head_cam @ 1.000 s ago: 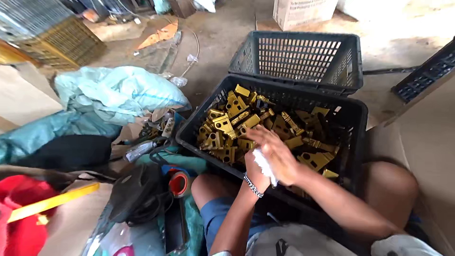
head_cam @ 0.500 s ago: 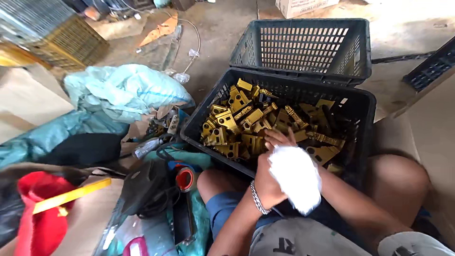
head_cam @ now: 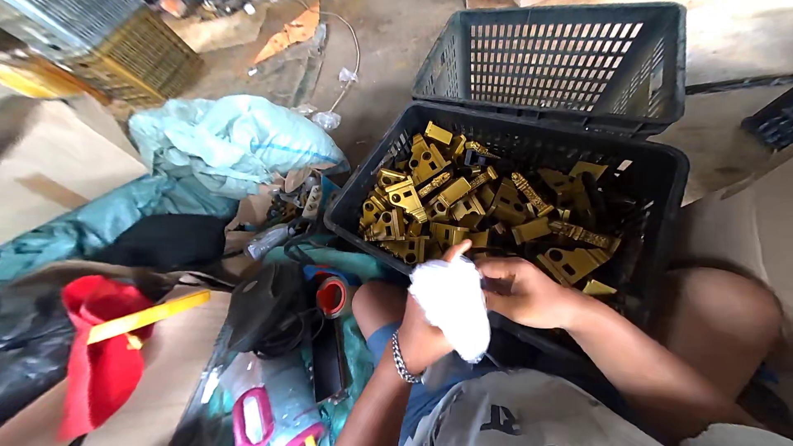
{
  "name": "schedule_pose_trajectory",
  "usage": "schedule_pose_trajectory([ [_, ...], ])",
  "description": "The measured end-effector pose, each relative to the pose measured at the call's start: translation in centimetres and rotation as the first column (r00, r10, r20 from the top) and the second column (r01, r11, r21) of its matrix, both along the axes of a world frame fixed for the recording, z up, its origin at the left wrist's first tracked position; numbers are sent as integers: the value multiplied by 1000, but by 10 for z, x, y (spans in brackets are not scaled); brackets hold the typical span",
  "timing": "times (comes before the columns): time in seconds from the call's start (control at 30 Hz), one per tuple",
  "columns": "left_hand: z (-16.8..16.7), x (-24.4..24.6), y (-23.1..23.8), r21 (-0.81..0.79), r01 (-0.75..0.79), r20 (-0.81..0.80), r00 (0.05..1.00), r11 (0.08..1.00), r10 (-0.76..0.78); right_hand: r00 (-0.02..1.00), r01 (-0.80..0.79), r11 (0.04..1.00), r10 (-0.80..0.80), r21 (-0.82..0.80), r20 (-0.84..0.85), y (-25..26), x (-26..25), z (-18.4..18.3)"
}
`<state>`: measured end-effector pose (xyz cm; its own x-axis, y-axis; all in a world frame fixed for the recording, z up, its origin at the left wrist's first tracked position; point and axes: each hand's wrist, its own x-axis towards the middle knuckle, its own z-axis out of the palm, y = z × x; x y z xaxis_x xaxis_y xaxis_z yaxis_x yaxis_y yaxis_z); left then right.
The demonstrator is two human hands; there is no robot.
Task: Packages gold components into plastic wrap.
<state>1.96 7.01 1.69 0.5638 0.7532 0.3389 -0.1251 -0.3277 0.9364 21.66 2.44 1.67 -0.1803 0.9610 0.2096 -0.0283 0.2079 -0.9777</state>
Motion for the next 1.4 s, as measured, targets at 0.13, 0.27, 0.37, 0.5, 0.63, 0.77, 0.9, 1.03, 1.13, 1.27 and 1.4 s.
schedule_pose_trajectory([
  [0.13, 2, -1, -11, -199, 102, 19, 995, 975, -100, 966, -156, 956, 97, -247, -238, -16, 4, -13],
  [0.27, -15, -13, -13, -209, 177, -36, 981, 962, -188, 954, -216, 888, 103, -407, -281, -26, 11, -22],
  [0.37, -20, -10, -13, -162, 103, -38, 993, 981, -110, 982, -30, 869, -66, -494, -177, -27, -3, -18],
  [0.5, -17, -10, -9, -180, 202, -29, 977, 963, -211, 972, -210, 925, 161, -317, -174, -26, 8, -20],
  [0.63, -30, -38, 23, 222, -472, -248, 819, 853, 518, 966, -126, 936, 41, -327, -256, -25, 15, -24],
  [0.77, -12, -23, -5, -184, -87, -64, 995, 979, 77, 996, 88, 979, -93, -183, -16, -18, -14, -17],
  [0.9, -28, -36, -22, -157, -71, -79, 995, 985, 59, 960, -233, 972, 233, -17, 158, 12, -9, -7],
  [1.03, -36, -70, -5, 125, -527, -154, 826, 840, 541, 884, 18, 922, 166, -388, 436, 110, 6, -19],
  [1.13, -30, -61, 2, 17, -611, -22, 791, 791, 611, 541, 169, 847, 348, -505, 766, 178, -19, -69],
  [1.27, -27, -48, 6, -41, -663, 36, 746, 747, 665, 348, 174, 837, 440, -519, 828, 185, -34, -79],
  [1.4, -33, -40, 12, -70, -662, -36, 749, 746, 661, 442, 85, 885, 378, -458, 813, 161, 3, -45],
])
